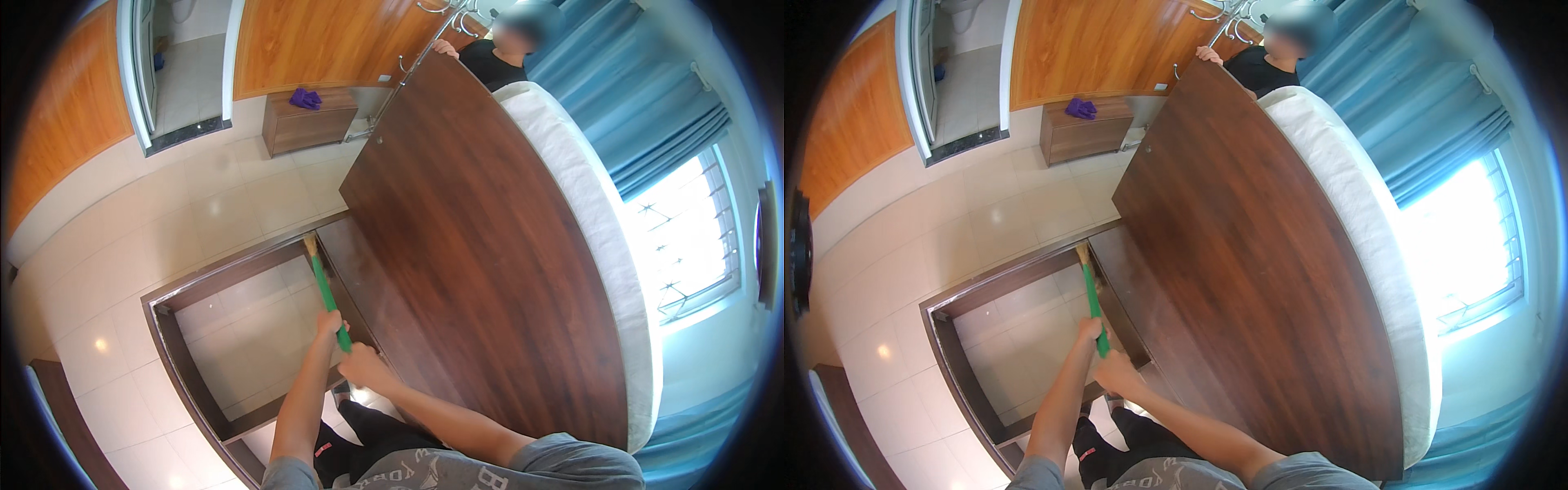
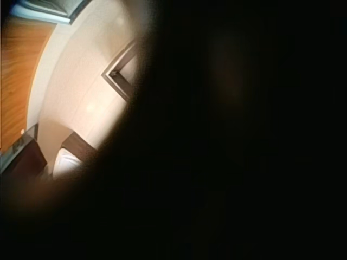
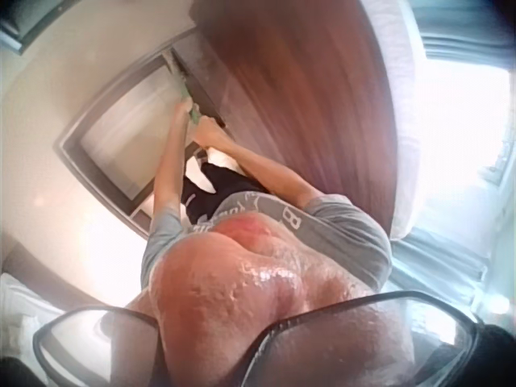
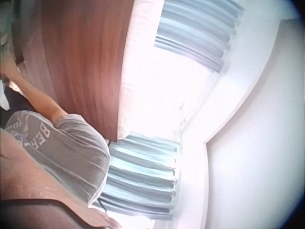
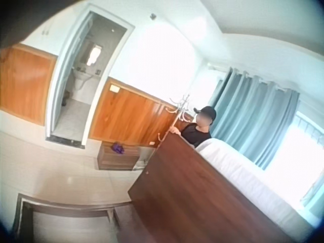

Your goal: The person removes a wooden headboard from a bed frame and then uses a green-handled broom to sweep the interior surfaces of the bed frame. The person continues sweeping the frame while another person stands nearby.

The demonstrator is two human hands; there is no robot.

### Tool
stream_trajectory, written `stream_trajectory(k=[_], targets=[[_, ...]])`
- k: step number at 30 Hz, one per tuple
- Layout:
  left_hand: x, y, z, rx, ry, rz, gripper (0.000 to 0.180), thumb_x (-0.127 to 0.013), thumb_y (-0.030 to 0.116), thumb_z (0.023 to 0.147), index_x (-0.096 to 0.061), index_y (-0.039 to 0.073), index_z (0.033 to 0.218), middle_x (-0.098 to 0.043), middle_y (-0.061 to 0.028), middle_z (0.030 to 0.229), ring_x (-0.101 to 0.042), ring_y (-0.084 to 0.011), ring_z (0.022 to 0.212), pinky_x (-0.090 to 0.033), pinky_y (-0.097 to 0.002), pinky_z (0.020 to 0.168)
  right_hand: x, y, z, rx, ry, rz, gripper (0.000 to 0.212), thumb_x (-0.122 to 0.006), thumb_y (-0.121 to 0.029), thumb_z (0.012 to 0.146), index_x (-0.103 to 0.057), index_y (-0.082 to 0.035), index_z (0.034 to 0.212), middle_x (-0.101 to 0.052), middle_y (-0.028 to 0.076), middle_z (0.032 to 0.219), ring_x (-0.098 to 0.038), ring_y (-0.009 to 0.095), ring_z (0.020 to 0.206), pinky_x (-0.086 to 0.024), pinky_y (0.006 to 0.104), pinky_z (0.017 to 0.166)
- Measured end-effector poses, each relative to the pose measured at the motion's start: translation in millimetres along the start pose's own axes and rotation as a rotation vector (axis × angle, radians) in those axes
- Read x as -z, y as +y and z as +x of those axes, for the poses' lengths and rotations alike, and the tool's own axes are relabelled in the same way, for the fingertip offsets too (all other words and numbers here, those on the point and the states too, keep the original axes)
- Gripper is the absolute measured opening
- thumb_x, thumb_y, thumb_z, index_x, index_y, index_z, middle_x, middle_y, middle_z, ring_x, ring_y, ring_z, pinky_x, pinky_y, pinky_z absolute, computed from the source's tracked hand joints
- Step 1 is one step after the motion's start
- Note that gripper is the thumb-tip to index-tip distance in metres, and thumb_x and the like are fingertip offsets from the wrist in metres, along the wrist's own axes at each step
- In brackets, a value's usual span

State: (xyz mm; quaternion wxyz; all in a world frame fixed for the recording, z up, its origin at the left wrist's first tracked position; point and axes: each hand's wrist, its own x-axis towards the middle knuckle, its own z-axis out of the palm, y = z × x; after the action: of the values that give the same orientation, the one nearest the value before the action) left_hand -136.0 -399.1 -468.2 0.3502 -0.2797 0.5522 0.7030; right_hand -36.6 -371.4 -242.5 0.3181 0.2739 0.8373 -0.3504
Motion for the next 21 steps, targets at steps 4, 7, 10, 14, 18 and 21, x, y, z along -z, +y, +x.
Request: stream_trajectory(k=[4,7,10,14,18,21], targets=[[83.1,-13.9,66.7,-0.098,0.158,0.140,0.020,-0.055,0.008,0.090,-0.059,0.000,0.072,-0.061,-0.0115,0.061,-0.062,-0.0268,0.052,-0.050,-0.0463,0.048,-29.0,-54.3,22.7,0.079,-0.086,0.069,0.031,-0.060,-0.014,0.087,-0.065,0.014,0.098,-0.071,0.029,0.079,-0.074,0.037,0.062,-0.058,0.0471,0.057],[107.3,-33.4,34.2,-0.103,0.353,0.167,0.018,-0.058,0.013,0.088,-0.062,-0.005,0.085,-0.069,-0.0209,0.080,-0.068,-0.0294,0.071,-0.052,-0.0501,0.057,-46.9,-8.6,52.9,0.180,-0.123,-0.119,0.030,-0.059,-0.018,0.088,-0.069,0.010,0.090,-0.071,0.029,0.081,-0.074,0.038,0.064,-0.058,0.0479,0.059],[114.5,-40.3,-2.7,-0.087,0.515,0.272,0.025,-0.059,0.015,0.090,-0.059,-0.008,0.099,-0.070,-0.0270,0.086,-0.073,-0.0373,0.083,-0.055,-0.0545,0.066,-30.8,-7.2,14.7,0.098,-0.166,0.023,0.029,-0.059,-0.020,0.094,-0.069,0.006,0.086,-0.066,0.019,0.063,-0.069,0.030,0.052,-0.056,0.0444,0.054],[38.9,1.0,-106.3,-0.189,0.279,0.203,0.019,-0.053,0.010,0.096,-0.055,-0.008,0.103,-0.066,-0.0206,0.080,-0.071,-0.0330,0.068,-0.056,-0.0500,0.058,-6.5,11.6,-37.3,-0.025,-0.105,0.142,0.027,-0.056,-0.019,0.098,-0.067,0.006,0.103,-0.066,0.017,0.065,-0.066,0.029,0.048,-0.054,0.0430,0.051],[5.0,-2.2,-69.6,-0.106,0.030,-0.079,0.018,-0.052,0.007,0.096,-0.053,-0.006,0.108,-0.063,-0.0175,0.074,-0.066,-0.0283,0.058,-0.054,-0.0443,0.050,-12.2,15.3,-24.9,0.045,0.088,-0.086,0.030,-0.055,-0.017,0.096,-0.066,0.010,0.105,-0.068,0.020,0.069,-0.066,0.035,0.049,-0.057,0.0451,0.057],[15.2,7.1,-19.7,-0.091,0.064,-0.153,0.015,-0.052,0.006,0.094,-0.056,-0.005,0.102,-0.061,-0.0165,0.072,-0.064,-0.0284,0.056,-0.052,-0.0433,0.048,-20.0,-31.2,2.7,0.077,0.074,-0.130,0.030,-0.055,-0.014,0.093,-0.066,0.014,0.096,-0.069,0.026,0.070,-0.068,0.040,0.053,-0.059,0.0477,0.063]])
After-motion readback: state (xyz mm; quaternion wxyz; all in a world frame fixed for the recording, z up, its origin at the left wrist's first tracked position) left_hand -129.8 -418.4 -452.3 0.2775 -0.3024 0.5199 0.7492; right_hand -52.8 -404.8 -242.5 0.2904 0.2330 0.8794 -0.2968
